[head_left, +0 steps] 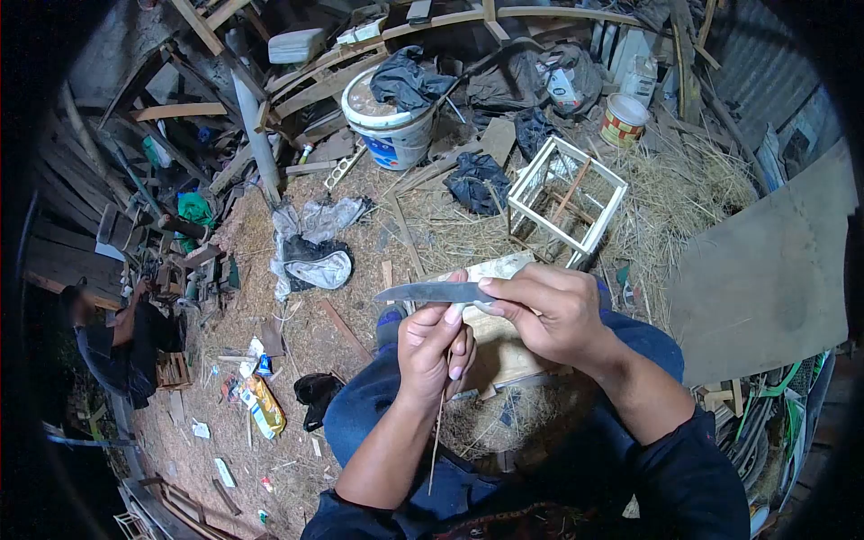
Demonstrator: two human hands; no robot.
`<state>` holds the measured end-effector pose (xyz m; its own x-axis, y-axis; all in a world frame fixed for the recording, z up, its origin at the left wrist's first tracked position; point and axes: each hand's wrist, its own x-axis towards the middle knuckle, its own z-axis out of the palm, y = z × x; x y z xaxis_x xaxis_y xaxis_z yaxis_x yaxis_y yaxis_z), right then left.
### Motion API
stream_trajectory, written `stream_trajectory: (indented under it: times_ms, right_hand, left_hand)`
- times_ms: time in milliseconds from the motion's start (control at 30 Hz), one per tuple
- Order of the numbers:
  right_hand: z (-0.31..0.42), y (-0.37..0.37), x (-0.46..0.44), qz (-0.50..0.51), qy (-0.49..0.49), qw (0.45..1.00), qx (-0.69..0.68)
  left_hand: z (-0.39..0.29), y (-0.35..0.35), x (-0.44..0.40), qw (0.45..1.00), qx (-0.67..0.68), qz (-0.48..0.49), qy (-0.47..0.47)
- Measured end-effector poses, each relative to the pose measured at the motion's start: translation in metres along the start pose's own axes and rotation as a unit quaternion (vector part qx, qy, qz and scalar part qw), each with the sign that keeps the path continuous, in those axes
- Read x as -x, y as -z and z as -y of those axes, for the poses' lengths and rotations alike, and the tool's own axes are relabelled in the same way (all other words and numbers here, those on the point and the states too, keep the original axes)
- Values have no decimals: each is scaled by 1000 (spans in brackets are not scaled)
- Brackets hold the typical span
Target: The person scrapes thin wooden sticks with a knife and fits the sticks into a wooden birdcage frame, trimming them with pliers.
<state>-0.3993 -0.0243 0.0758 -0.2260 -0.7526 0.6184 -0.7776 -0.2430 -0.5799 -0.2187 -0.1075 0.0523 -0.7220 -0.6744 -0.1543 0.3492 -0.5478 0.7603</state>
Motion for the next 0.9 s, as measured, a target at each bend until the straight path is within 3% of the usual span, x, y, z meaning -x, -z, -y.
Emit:
stream_trajectory:
  times_ms: [567,633,767,900]
  right_hand:
    - [-10,-2,1,-2,-2,1000,-7]
    - [-14,0,-1,-17,-65,997,24]
    - [-17,-4,-1,-71,-27,997,-24]
    - [0,-2,2,7,3,1000,-13]
  left_hand:
    - [2,4,-2,999,38,-2,10]
    - [3,-1,2,999,39,13,-7]
    - [2,0,1,998,52,18,-13]
    - [2,4,-2,999,41,14,0]
